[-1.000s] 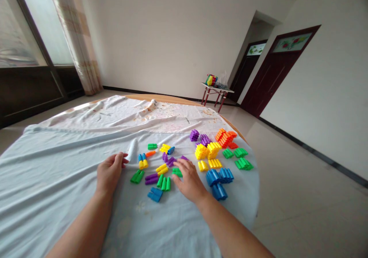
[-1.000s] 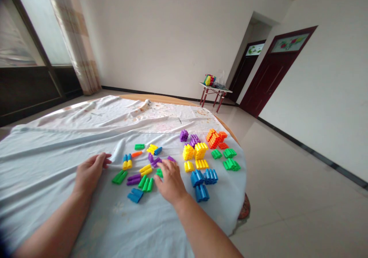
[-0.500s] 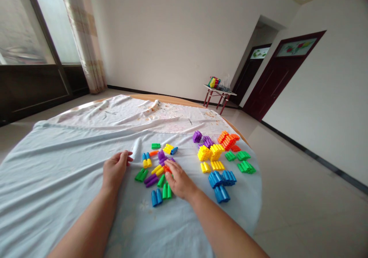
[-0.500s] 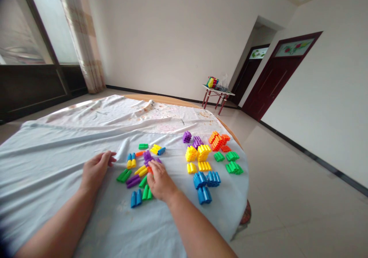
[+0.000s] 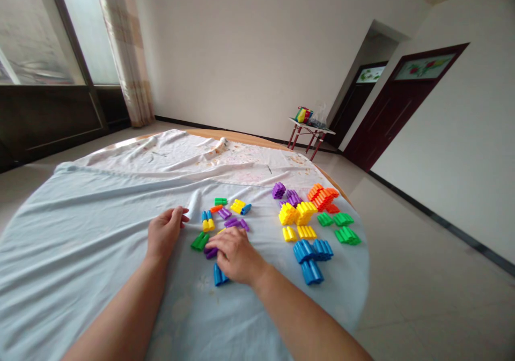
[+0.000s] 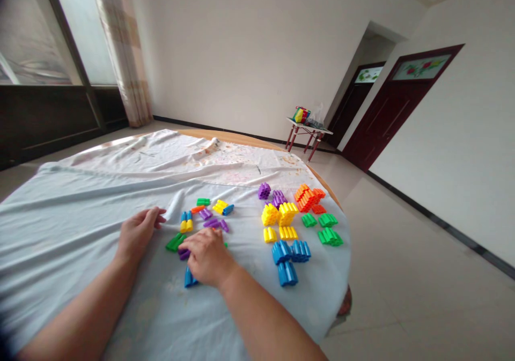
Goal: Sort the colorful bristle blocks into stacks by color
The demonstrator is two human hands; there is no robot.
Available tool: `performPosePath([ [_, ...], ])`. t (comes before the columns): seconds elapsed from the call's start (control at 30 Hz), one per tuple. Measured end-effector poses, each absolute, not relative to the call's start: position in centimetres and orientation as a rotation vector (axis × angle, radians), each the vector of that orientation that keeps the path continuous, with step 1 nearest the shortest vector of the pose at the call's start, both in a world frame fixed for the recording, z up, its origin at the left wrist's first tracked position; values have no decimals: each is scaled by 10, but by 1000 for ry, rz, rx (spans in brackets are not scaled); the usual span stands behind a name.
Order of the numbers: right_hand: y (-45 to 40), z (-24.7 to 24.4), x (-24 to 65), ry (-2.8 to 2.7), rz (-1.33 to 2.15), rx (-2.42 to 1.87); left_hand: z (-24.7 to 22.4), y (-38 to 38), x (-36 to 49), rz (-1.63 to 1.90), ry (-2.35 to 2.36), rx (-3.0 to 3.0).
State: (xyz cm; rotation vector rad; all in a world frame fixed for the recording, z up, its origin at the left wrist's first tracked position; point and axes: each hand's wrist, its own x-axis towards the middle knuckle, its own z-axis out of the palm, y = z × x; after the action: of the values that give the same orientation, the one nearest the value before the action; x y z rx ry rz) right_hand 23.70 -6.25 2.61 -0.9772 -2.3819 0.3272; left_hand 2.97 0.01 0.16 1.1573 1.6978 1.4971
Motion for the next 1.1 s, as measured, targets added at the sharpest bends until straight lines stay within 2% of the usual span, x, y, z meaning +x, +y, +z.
performPosePath([
  [0.23, -64, 32, 222, -2465, 225, -1160, 12, -5, 31, 1455, 1712, 1179],
  [0.43, -66, 49, 243, -1979, 347, -1193, 12, -4, 27, 1418, 1745, 1193],
  [0.7, -52, 35, 284, -1565, 646, -1299, 7, -3, 26, 1420, 1745, 1180],
  [0.93, -42, 17, 302, -1679, 295, -1511, 9, -4, 27, 1431, 1743, 1181],
  [1.1, -40, 3, 305, -1746, 278, -1603, 8, -4, 27, 1427, 1744, 1179],
])
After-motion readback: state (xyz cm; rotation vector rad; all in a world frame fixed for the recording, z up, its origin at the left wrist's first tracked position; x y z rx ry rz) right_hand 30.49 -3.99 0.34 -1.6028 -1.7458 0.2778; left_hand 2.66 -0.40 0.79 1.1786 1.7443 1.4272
